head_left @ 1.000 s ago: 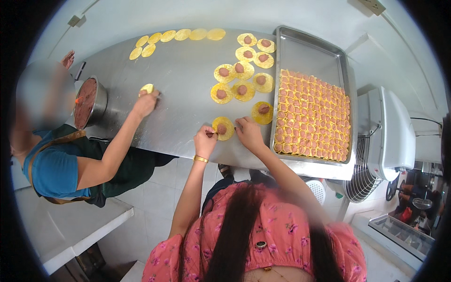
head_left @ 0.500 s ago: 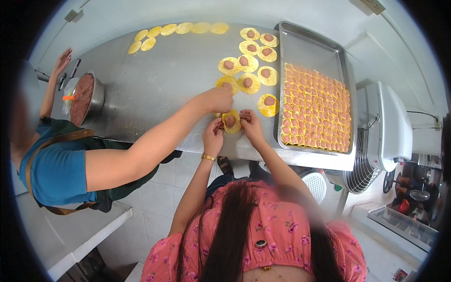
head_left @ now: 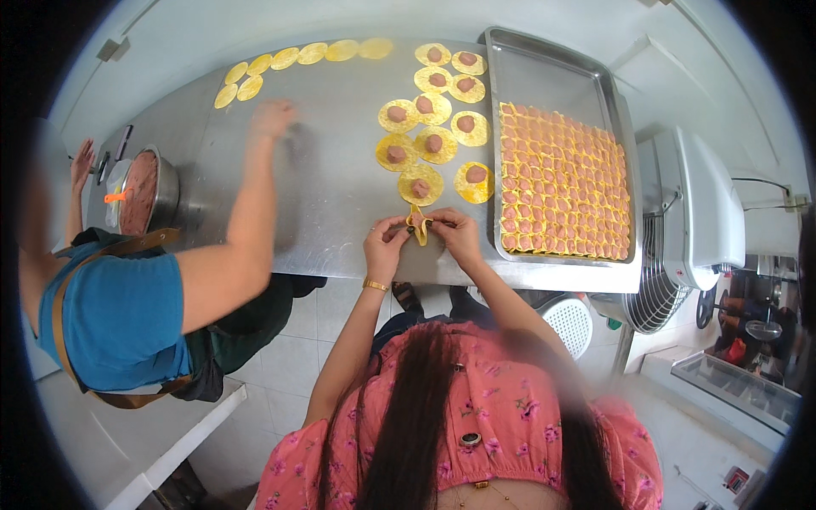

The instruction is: The person places a pink filling into yellow pastry shells and folds them closed, then arranges the finished pastries on a metal tray. A coworker assists by preparing additional shells and filling nearby.

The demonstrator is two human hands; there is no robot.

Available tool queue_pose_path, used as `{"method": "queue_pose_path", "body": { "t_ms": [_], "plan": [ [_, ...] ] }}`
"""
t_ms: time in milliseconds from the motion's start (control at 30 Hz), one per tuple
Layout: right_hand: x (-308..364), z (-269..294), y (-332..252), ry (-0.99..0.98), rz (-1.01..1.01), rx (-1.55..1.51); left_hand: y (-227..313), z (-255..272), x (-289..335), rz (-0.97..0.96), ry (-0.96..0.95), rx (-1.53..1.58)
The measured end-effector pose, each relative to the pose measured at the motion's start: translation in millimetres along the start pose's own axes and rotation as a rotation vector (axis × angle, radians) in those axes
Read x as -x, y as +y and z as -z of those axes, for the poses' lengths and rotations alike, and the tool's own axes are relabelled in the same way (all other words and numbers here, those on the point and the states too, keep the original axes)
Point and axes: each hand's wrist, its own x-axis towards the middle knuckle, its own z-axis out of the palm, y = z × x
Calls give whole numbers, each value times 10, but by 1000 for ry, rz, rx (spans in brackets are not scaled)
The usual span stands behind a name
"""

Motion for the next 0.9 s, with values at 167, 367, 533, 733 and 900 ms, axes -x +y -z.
{"method": "queue_pose_path", "body": {
  "t_ms": [167,367,533,733,900],
  "plan": [
    [-16,37,-40,26,56,-64,141,-41,18,101,-73,291],
    [-19,77,-90,-56,-67,-228,309,-42,28,222,-147,442],
    [-23,118,-180,-81,-44,-279,389,-80,37,221,-135,474],
    [-34,138,-212,-96,-46,-288,346,-86,-12,240,-99,499],
    [-56,146,-234,-77,-138,-358,283,-98,-25,195,-92,496]
  ]
}}
